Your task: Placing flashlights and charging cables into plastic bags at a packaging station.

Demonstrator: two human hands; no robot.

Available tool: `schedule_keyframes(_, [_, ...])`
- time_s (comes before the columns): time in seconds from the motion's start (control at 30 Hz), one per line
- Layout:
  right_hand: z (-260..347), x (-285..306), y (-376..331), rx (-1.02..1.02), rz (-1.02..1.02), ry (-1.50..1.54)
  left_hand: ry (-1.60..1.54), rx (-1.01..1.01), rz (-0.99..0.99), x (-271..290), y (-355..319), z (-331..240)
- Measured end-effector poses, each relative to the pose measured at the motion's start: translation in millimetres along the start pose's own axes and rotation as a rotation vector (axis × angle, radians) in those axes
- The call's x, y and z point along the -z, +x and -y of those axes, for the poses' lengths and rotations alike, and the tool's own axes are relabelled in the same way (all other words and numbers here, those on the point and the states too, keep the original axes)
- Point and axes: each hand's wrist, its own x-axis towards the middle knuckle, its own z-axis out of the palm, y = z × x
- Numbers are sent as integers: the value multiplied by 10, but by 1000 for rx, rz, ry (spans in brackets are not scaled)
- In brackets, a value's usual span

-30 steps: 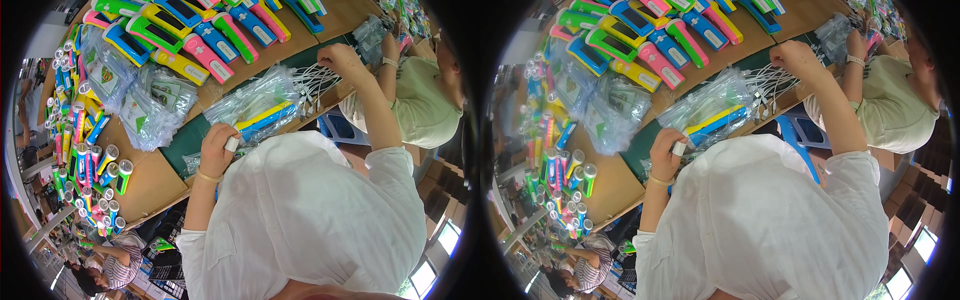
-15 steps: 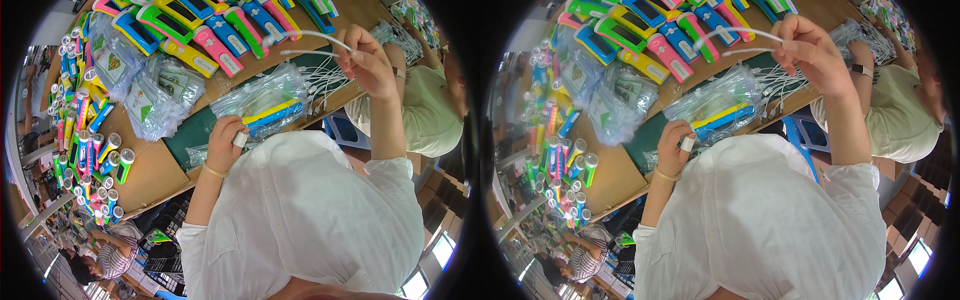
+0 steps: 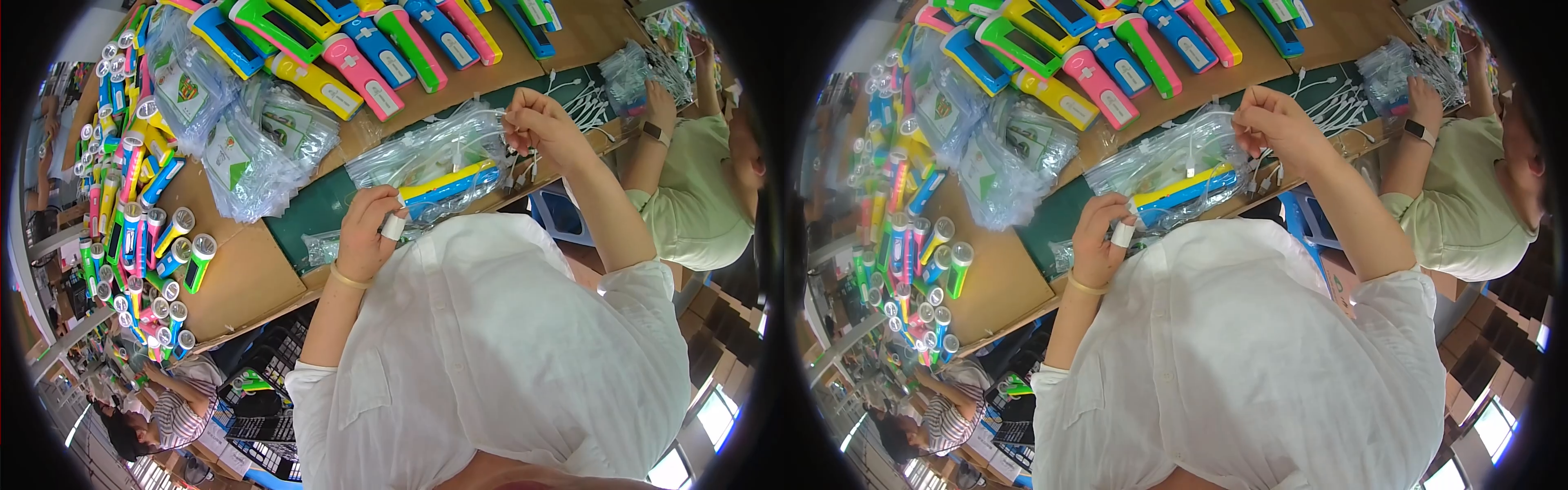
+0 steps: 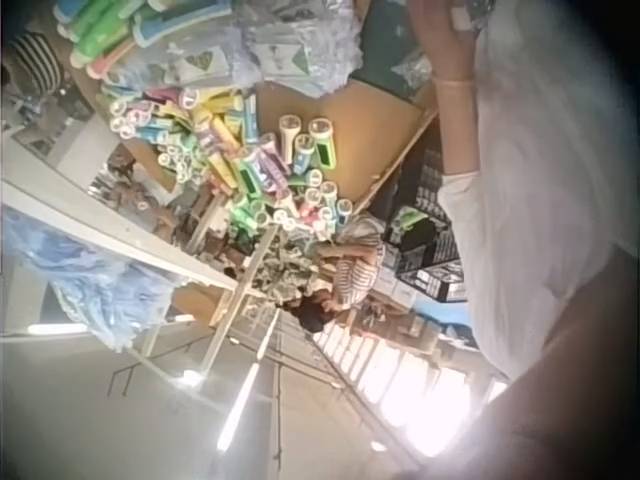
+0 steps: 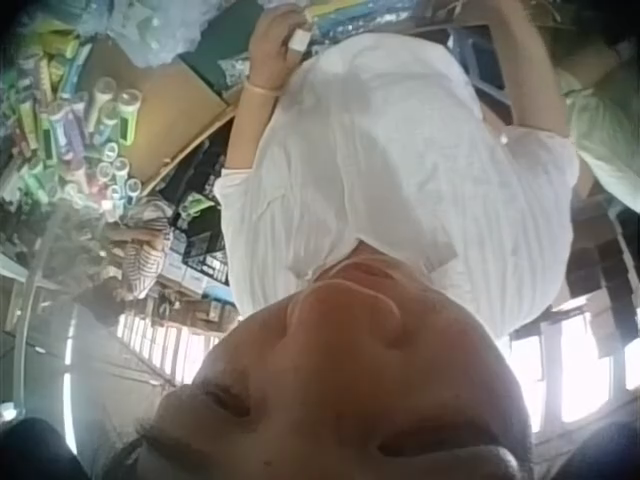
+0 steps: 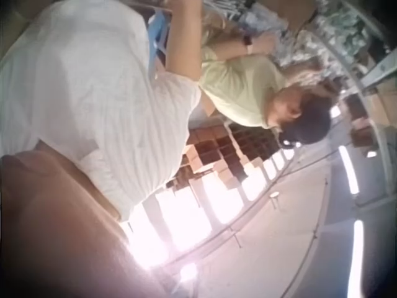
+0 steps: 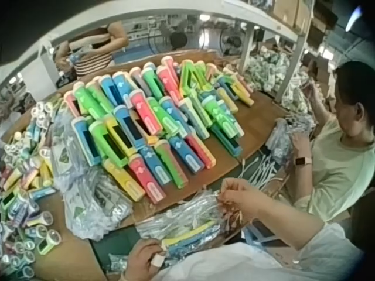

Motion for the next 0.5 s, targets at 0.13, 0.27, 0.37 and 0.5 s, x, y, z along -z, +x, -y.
schedule_keyframes(0.13, [24, -73, 6, 60, 96, -182, 11, -13, 14, 19, -3, 0])
schedule_keyframes(0.27, [333, -387, -127, 68, 359, -915, -48, 157, -110, -9, 8, -114])
schedule_keyframes(0.37, [287, -532, -4, 254, 534, -1157, -127, 343, -246, -33, -11, -108])
schedule_keyframes(0.5, [-2, -830, 187, 471, 533, -1352, -70, 362, -180, -9, -70, -103])
